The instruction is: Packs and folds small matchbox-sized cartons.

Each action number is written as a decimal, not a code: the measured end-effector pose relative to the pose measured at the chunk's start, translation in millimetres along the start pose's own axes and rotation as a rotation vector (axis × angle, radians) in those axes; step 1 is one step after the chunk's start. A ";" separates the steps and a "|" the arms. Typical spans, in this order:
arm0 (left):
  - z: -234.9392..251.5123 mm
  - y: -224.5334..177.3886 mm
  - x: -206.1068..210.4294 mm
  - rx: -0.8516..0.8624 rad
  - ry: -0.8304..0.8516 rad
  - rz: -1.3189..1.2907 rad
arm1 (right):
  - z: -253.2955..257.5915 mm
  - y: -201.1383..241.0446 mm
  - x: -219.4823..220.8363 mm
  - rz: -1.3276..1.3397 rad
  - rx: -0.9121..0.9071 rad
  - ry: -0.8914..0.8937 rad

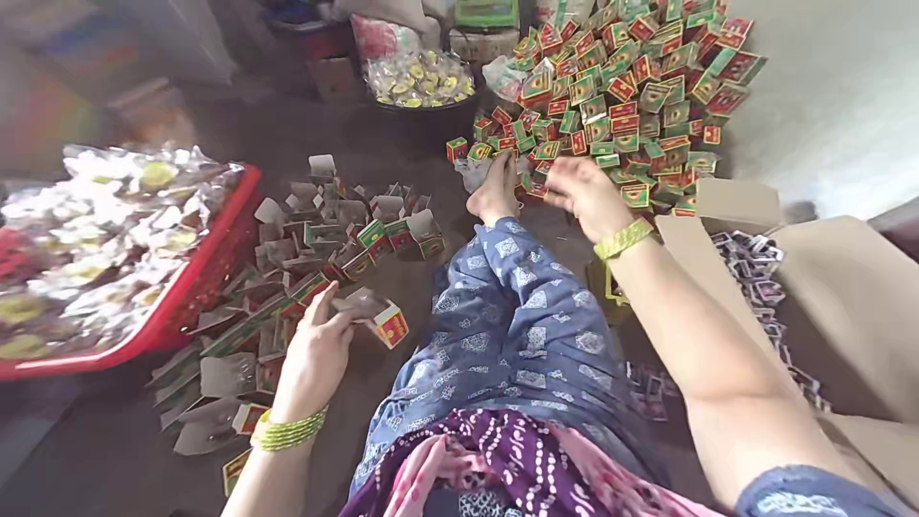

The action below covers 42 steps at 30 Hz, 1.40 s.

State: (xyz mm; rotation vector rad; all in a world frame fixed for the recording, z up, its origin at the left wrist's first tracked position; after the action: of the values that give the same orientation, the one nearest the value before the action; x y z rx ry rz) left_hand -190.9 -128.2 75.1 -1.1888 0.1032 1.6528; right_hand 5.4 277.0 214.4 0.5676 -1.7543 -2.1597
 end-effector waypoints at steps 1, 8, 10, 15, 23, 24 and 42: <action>3.8 -14.3 2.9 0.036 -0.035 -0.088 | -18.2 -11.7 6.5 -0.079 0.004 0.081; 29.9 -96.8 31.5 0.201 -0.020 -1.046 | -105.5 -97.1 -41.0 -0.398 -0.029 0.163; 32.4 -120.7 47.1 0.134 0.118 -1.294 | -112.8 -113.2 -88.9 -0.540 -0.011 0.001; 6.0 -168.7 107.1 -0.132 0.446 -1.545 | -139.9 -160.0 -192.6 -1.129 0.265 -0.111; -52.6 -173.8 160.5 -0.463 0.658 -1.237 | -197.2 -229.9 -235.1 -1.337 0.670 0.032; -53.3 -174.4 155.1 -0.442 0.642 -1.206 | -199.3 -235.6 -233.2 -1.297 0.666 0.041; -28.4 -197.8 175.3 -0.109 0.421 -1.156 | -178.7 -229.8 -224.9 -1.129 0.337 -0.109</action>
State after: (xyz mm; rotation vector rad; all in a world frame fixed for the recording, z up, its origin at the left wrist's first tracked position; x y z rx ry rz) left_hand -13.6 63.2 23.8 -1.2842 -0.3603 0.3981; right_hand 292.0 276.6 -16.1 1.9311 -2.1528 -2.5129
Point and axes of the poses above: each hand's wrist, its own z-axis towards the middle knuckle, its own x-axis out of the palm, y = z × x, the point moved 6 cm from there along z, towards the middle knuckle, and after that the axes turned 11 degrees about -y, right-handed, at the moved point
